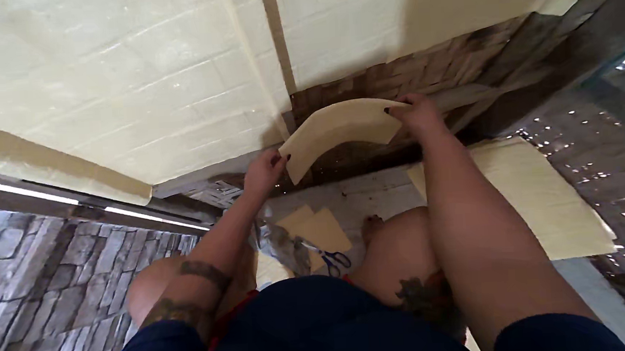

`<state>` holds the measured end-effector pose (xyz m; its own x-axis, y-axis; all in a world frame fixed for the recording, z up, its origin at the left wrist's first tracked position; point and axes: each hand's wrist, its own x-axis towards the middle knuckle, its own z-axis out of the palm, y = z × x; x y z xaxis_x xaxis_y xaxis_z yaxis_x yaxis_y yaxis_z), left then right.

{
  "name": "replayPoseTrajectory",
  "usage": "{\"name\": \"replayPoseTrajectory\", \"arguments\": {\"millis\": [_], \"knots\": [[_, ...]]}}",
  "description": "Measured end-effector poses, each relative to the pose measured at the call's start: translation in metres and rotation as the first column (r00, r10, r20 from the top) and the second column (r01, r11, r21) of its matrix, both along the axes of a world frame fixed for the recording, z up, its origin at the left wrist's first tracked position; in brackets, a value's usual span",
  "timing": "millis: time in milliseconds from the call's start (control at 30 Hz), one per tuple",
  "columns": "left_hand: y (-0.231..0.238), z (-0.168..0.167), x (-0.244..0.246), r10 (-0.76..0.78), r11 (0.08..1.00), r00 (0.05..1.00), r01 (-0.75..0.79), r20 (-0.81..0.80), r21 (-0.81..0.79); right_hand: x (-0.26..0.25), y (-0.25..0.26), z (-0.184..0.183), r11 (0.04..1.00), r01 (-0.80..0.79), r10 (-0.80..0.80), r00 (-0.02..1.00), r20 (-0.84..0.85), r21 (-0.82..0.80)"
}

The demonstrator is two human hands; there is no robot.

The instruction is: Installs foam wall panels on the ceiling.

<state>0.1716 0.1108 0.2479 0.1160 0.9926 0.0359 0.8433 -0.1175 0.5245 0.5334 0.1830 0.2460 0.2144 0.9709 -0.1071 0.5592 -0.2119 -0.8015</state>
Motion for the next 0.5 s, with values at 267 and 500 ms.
{"name": "replayPoseTrajectory", "arguments": {"millis": [267,500], "knots": [[0.062,-0.004,0.008,0.139,0.990,0.990,-0.140,0.033,0.009,0.006,0.005,0.003,0.991,0.129,-0.125,0.989,-0.083,0.045],[0.075,-0.008,0.015,0.142,0.986,0.985,-0.150,0.101,0.073,-0.004,0.017,0.001,0.988,0.119,-0.107,0.988,-0.115,0.099]]}}
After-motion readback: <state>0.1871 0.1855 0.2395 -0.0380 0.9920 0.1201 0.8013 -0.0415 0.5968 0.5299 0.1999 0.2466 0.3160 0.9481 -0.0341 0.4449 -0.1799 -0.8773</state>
